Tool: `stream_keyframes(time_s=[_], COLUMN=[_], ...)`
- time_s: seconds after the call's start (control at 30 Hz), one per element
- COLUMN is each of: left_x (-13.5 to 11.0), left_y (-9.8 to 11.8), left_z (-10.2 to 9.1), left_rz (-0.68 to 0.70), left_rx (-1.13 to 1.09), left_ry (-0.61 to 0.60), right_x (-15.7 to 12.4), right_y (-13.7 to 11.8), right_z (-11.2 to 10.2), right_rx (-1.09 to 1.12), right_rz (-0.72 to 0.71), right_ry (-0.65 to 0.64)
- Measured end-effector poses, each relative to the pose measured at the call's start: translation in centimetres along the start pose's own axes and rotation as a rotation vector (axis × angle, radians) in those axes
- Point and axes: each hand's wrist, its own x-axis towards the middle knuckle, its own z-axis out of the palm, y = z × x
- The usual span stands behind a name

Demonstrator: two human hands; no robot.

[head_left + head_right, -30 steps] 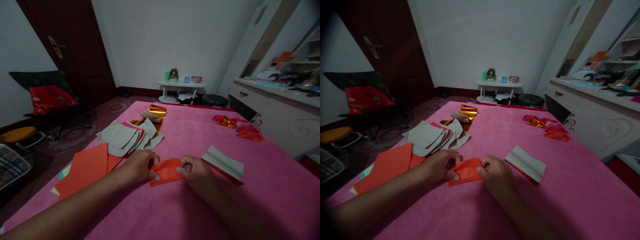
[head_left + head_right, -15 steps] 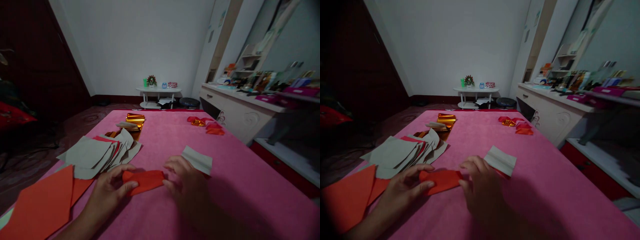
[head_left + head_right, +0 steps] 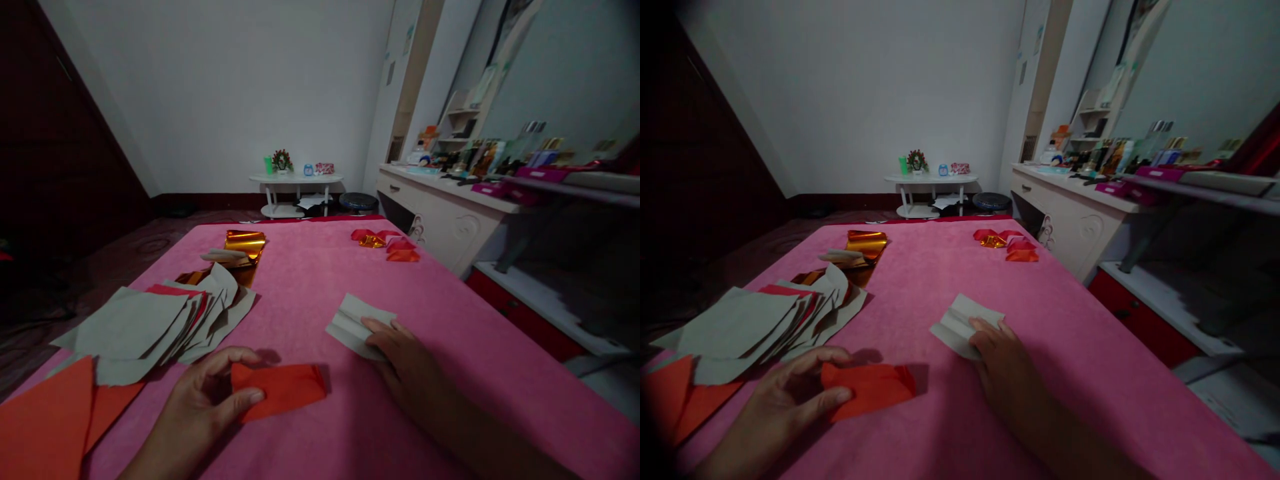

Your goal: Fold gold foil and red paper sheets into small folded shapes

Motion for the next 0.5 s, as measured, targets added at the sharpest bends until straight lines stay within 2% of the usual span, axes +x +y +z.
stream_keyframes(time_s=[0.2,0.33,0.4,0.5], left_x=[-0.2,-0.6,-0.7,-0.1], left_y=[-0.3,0.2,0.7,1.4], left_z=[0.2,-0.4,-0.9,-1.3], left_rz=[-0.022,0.019,0.036,-0.053], left_rx=[0.066,0.201,0.228,0.068], left_ry=[0.074,0.127,0.138,0.079], right_x=[-1.2,-2.5,-2.9,-3.0], right_y=[1.0,1.3,1.0,0.7], right_z=[0.9,-0.1,-0.9,-1.9], right_rx=[0.094,0.283,0.351,0.393], right_rz=[0.025,0.014,-0.03,-0.179], right_ry=[-0.058,-0.115,-0.163,-0.217])
